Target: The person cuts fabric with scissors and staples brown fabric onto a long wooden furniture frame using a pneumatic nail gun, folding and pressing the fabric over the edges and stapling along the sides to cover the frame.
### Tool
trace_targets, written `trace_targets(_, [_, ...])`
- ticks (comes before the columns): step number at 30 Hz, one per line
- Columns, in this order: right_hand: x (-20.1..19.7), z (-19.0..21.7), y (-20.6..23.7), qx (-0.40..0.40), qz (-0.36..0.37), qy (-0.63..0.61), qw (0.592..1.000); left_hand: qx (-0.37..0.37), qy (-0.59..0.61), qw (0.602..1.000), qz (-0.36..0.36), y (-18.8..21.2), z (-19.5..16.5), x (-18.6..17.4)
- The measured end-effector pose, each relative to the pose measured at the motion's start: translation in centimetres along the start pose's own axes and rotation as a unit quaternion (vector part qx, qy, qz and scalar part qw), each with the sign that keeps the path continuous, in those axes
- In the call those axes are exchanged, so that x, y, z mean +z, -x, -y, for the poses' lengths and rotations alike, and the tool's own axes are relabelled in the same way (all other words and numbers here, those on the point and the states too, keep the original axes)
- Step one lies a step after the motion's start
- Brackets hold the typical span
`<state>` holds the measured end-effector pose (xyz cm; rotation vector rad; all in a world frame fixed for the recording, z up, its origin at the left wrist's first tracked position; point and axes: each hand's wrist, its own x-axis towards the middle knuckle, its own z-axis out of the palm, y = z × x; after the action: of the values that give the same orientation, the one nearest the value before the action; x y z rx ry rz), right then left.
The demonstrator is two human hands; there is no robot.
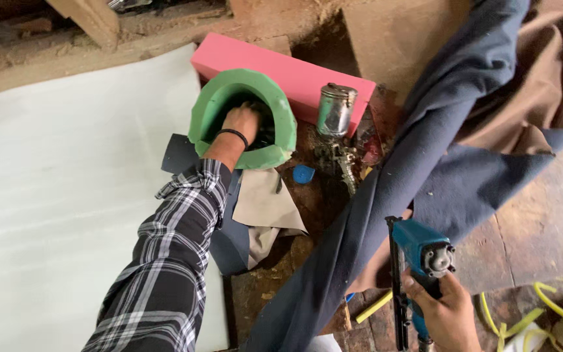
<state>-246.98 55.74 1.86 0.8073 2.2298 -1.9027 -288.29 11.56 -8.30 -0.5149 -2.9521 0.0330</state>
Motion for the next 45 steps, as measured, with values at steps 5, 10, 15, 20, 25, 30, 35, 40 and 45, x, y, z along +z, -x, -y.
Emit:
trace_targets(5, [0.9, 0.5, 2.9, -0.009, -0.004, -0.012, 1.000, 0.089, -0.058, 0.993, -0.043, 0.7, 0.3, -1.1])
trace_targets(10, [2.0, 1.0, 4.2, 0.035, -0.024, -0.024, 0.999, 0.040, -0.061, 0.997, -0.025, 0.5, 0.9, -0.1])
trace_targets(15, [2.9, 1.3, 5.2, 0.020, -0.011, -0.030, 0.999, 0.081, -0.020, 0.996, -0.017, 0.7, 0.8, -0.8])
trace_targets(20, [3.0, 1.3, 6.0, 0.012, -0.028, -0.033, 0.999, 0.056, -0.014, 0.998, -0.032, 1.7, 0.7, -3.3])
trace_targets(25, [2.8, 1.0, 7.5, 0.010, -0.042, -0.063, 0.997, -0.012, -0.055, 0.998, 0.037, 3.2, 1.2, -8.9])
trace_targets(30, [0.9, 0.4, 11.7, -0.015, -0.071, -0.111, 0.991, -0.045, 0.105, 0.984, -0.140, 10.6, 2.3, -19.1])
trace_targets(35, [-2.7, -1.6, 20.0, -0.052, -0.145, -0.191, 0.969, -0.152, 0.683, 0.713, -0.045, 24.0, -7.0, -25.5])
trace_targets(40, [-7.2, -6.0, 32.5, -0.111, -0.229, -0.279, 0.926, -0.113, 0.772, 0.573, 0.250, 38.2, -26.2, -26.2])
trace_targets(45, [-9.0, -10.6, 44.9, -0.150, -0.250, -0.432, 0.853, -0.014, 0.757, 0.476, 0.447, 47.2, -39.0, -28.2])
